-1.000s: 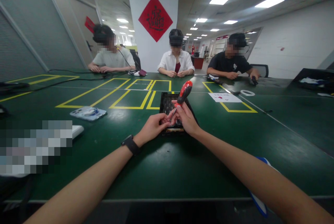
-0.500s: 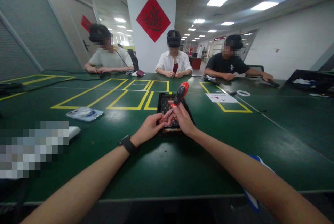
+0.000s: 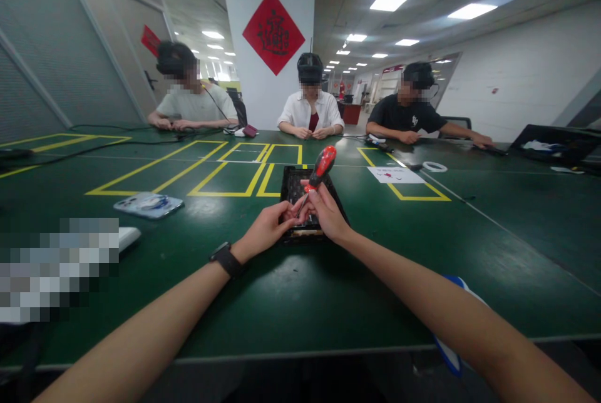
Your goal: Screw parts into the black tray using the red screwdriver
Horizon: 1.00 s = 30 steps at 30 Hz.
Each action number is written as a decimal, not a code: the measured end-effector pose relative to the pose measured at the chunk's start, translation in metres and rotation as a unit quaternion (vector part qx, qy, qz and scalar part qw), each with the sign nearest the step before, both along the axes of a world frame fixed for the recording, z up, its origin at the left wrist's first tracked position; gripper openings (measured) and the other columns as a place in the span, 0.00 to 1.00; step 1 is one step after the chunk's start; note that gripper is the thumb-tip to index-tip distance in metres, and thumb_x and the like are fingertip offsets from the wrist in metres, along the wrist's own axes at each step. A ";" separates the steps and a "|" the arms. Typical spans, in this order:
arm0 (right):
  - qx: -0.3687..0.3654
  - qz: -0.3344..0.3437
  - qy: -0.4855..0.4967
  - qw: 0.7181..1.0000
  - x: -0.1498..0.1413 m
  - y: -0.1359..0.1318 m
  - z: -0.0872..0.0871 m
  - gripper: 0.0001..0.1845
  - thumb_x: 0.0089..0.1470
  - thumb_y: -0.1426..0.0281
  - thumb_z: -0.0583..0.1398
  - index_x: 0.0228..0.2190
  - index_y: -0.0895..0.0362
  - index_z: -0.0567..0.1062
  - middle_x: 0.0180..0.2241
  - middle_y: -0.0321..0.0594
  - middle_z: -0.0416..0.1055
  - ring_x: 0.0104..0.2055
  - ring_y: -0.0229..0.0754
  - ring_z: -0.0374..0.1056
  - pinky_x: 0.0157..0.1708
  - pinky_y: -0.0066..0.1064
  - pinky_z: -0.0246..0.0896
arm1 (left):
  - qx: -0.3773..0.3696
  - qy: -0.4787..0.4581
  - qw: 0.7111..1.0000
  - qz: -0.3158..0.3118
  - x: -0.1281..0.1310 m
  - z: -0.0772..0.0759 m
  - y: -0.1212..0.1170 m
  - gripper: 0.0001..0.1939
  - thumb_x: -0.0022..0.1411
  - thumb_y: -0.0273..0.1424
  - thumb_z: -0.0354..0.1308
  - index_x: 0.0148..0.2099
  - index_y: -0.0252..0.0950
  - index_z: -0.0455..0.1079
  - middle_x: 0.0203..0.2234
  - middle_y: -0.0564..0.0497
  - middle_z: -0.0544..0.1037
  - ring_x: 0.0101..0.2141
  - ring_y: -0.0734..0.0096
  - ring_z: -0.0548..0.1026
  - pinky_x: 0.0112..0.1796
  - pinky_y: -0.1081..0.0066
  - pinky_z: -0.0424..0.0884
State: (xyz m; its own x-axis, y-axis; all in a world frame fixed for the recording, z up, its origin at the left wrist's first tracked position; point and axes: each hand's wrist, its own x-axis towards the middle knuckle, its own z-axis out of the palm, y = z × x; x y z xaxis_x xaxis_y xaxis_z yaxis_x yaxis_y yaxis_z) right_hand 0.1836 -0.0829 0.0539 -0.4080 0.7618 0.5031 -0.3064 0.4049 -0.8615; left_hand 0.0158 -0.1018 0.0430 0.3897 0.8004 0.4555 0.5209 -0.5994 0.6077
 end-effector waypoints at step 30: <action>-0.003 -0.006 0.005 1.000 0.000 -0.001 0.001 0.18 0.58 0.59 0.48 0.47 0.54 0.58 0.27 0.34 0.69 0.20 0.31 0.65 0.22 0.24 0.59 | 0.022 0.003 1.000 -0.006 -0.002 -0.002 0.000 0.13 0.61 0.36 0.50 0.35 0.34 0.71 0.30 0.50 0.75 0.31 0.72 0.70 0.35 0.72 0.64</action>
